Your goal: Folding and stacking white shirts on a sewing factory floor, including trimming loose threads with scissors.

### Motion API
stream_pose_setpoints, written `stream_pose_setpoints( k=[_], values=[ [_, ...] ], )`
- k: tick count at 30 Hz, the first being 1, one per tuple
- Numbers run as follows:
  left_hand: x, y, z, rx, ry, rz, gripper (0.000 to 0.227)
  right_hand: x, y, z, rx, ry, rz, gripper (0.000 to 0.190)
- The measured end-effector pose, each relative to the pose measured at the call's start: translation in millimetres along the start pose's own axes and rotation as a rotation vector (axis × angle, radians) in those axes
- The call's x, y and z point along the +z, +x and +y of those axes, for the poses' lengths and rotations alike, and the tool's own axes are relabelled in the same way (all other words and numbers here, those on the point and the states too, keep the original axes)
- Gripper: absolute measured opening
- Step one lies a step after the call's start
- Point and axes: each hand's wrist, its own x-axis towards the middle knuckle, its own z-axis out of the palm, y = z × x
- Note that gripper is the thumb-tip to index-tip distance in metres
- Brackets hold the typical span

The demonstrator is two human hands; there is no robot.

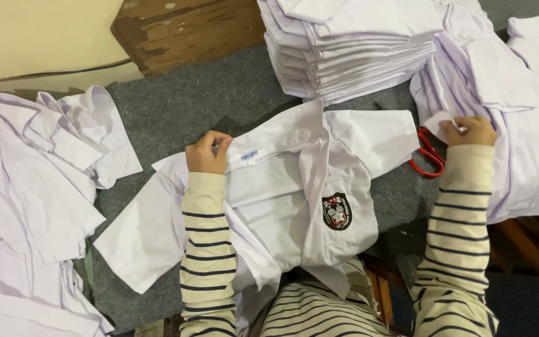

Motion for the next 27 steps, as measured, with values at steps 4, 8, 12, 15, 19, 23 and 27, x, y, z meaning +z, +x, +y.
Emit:
stream_pose_setpoints(
  k=[4,8,12,15,19,23,27],
  values=[
    [-2,1,5,-0.002,0.002,0.009,0.012,-4,38,-66,0.255,0.364,-0.263,0.023],
    [-3,1,4,0.007,0.001,0.01,0.012,27,74,-48,0.188,0.229,-0.212,0.063],
    [-4,0,5,-0.016,0.016,0.002,0.012,15,53,-34,0.144,-0.045,-0.25,0.029],
    [-5,1,9,-0.003,0.005,0.011,0.012,42,38,18,0.19,-0.376,-0.458,0.033],
    [-5,1,9,-0.013,0.026,0.019,0.014,60,11,36,0.082,-0.503,-0.558,0.073],
    [-5,1,11,-0.034,0.036,0.018,0.013,60,6,53,0.009,-0.381,-0.465,0.069],
    [-6,1,13,-0.033,0.037,0.016,0.013,47,-1,40,0.038,-0.367,-0.498,0.063]
  ],
)
